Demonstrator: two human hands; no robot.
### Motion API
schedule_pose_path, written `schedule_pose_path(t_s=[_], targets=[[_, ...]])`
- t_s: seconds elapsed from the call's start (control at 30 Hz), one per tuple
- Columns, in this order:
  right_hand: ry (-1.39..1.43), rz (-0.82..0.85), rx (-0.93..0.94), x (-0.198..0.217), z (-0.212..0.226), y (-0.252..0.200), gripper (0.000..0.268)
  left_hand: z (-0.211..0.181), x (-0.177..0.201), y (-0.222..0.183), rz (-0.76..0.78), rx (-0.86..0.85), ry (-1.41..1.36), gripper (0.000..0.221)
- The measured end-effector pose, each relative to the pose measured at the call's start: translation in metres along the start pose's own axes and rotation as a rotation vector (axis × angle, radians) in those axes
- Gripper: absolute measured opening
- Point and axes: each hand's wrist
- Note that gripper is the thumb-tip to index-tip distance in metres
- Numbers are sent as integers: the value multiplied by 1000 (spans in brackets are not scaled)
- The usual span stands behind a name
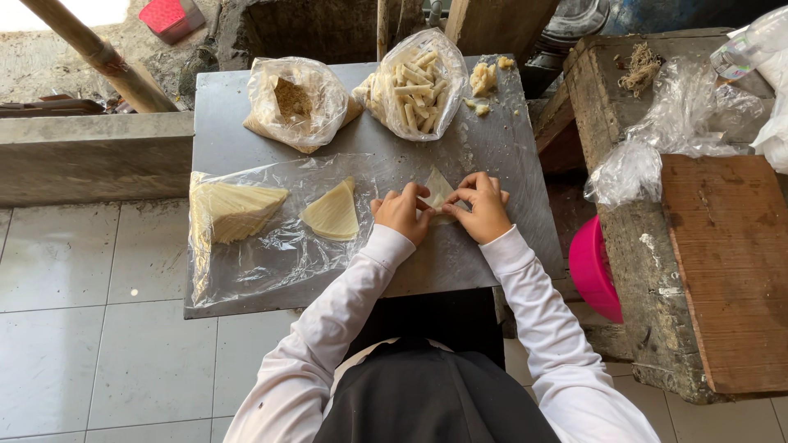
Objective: The person prepares pastry rolls by taking a thin sheet of dough, adding a small amount of filling from a bag using a small tool, and then carefully rolling the dough over the filling.
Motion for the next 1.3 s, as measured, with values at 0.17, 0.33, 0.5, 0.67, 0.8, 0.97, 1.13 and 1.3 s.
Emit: schedule_pose_path(t_s=[0.17, 0.33, 0.5, 0.67, 0.8, 0.97, 1.13, 1.3], targets=[[-49, -124, -88, -23, 3, 22, 25, -1, -11, 15, -163, 91, 128, 53], [-169, -221, -43, -46, -1, 56, 26, 5, -19, 40, -284, 96, 197, 60], [-47, -26, 57, -22, -3, 49, 20, 17, -10, 28, -283, 18, 126, 51], [-98, -85, 140, -3, 8, 41, 24, 26, -8, 28, -313, -71, 69, 48], [-13, -427, 22, 20, 27, 64, 23, 25, -2, 24, -245, -99, 99, 42], [-276, -562, 332, 37, 82, 133, 39, 23, -5, 15, -205, -133, 162, 35], [-38, -213, 586, -29, 140, 174, 44, 31, -23, 14, -153, -122, 180, 28], [-1, 42, 445, -82, 175, 200, 37, 42, -34, 15, -62, -203, 218, 7]])
Point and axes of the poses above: each hand's wrist, its own y-axis towards the middle knuckle, its own x-axis out of the back of the hand, z = x × y, and after that the axes turned 4 degrees about y, right-handed
